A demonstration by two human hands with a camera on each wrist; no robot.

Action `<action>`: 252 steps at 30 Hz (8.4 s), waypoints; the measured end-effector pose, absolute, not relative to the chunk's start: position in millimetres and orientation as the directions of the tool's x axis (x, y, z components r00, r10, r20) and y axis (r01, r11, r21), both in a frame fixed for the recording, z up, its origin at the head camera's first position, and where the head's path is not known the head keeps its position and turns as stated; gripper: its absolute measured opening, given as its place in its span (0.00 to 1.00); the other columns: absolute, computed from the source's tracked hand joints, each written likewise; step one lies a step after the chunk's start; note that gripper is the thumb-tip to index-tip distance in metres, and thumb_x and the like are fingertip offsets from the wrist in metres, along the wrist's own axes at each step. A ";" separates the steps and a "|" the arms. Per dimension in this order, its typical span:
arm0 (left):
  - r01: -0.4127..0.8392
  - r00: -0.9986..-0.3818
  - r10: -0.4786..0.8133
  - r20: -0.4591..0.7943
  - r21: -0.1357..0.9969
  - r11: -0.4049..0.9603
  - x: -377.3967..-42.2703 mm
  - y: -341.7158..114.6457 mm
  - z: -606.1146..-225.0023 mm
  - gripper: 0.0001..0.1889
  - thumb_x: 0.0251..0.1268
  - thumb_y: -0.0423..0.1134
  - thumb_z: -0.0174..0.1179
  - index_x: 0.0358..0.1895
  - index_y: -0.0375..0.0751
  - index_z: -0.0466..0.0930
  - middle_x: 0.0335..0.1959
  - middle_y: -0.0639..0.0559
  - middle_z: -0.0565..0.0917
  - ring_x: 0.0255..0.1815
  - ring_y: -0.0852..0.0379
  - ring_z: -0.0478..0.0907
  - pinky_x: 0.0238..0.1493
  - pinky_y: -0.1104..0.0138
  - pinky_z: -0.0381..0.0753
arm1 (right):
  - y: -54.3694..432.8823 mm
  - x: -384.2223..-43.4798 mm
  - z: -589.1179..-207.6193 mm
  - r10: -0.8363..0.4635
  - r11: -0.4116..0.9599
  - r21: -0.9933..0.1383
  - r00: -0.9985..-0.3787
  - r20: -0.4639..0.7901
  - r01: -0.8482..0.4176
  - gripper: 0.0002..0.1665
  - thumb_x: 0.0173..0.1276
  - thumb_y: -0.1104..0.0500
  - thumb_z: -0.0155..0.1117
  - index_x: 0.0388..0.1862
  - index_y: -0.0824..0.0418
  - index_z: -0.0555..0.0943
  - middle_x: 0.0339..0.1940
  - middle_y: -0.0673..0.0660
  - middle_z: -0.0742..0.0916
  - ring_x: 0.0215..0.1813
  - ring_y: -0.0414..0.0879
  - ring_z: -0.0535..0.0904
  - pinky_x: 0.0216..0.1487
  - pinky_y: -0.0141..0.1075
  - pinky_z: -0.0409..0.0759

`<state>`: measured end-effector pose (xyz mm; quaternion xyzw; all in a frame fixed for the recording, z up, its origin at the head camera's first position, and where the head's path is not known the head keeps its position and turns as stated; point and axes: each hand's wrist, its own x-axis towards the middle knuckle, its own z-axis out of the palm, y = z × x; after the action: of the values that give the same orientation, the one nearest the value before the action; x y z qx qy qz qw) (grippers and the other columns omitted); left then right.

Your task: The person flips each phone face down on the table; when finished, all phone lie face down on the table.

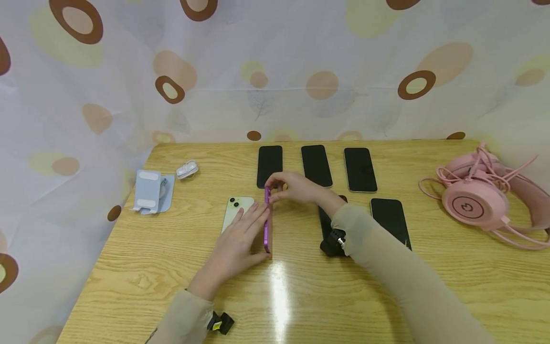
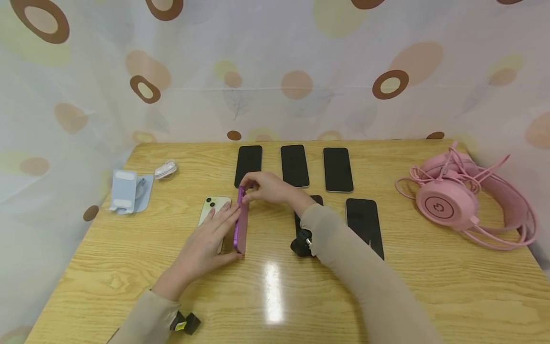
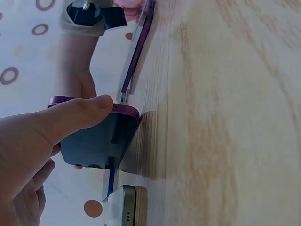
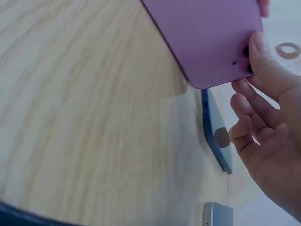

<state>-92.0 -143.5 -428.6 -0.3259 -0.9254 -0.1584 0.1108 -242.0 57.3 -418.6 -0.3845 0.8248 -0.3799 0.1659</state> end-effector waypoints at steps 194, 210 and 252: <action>0.432 -0.896 0.443 -0.005 0.212 0.877 -103.9 -18.5 -444.4 0.56 0.44 0.68 0.67 0.71 0.31 0.60 0.71 0.40 0.63 0.75 0.47 0.51 0.75 0.59 0.41 | 174.2 -240.2 -421.6 -0.694 0.651 -0.540 -0.706 -0.140 -0.534 0.08 0.60 0.57 0.71 0.34 0.58 0.81 0.28 0.49 0.78 0.33 0.44 0.71 0.34 0.37 0.71; 0.412 -0.897 0.440 -0.030 0.300 0.860 -104.1 -16.8 -446.3 0.53 0.45 0.64 0.70 0.70 0.32 0.62 0.71 0.40 0.62 0.74 0.47 0.52 0.74 0.57 0.42 | 169.4 -239.7 -429.5 -0.686 0.664 -0.503 -0.718 -0.115 -0.554 0.06 0.60 0.62 0.70 0.32 0.58 0.80 0.29 0.51 0.78 0.34 0.46 0.71 0.35 0.38 0.73; 0.601 -0.789 0.608 -0.091 0.100 0.793 -98.8 109.8 -442.5 0.49 0.54 0.74 0.51 0.75 0.49 0.54 0.75 0.54 0.54 0.76 0.58 0.44 0.74 0.67 0.37 | 317.3 -206.8 -405.0 -0.570 0.790 -0.406 -0.793 -0.214 -0.458 0.24 0.51 0.65 0.75 0.48 0.66 0.82 0.42 0.55 0.83 0.39 0.47 0.78 0.41 0.45 0.79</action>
<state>-98.8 109.8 -442.5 -0.3198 -0.9451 -0.0330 -0.0591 -206.8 317.3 -405.0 -0.2759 0.9317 -0.1692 0.1651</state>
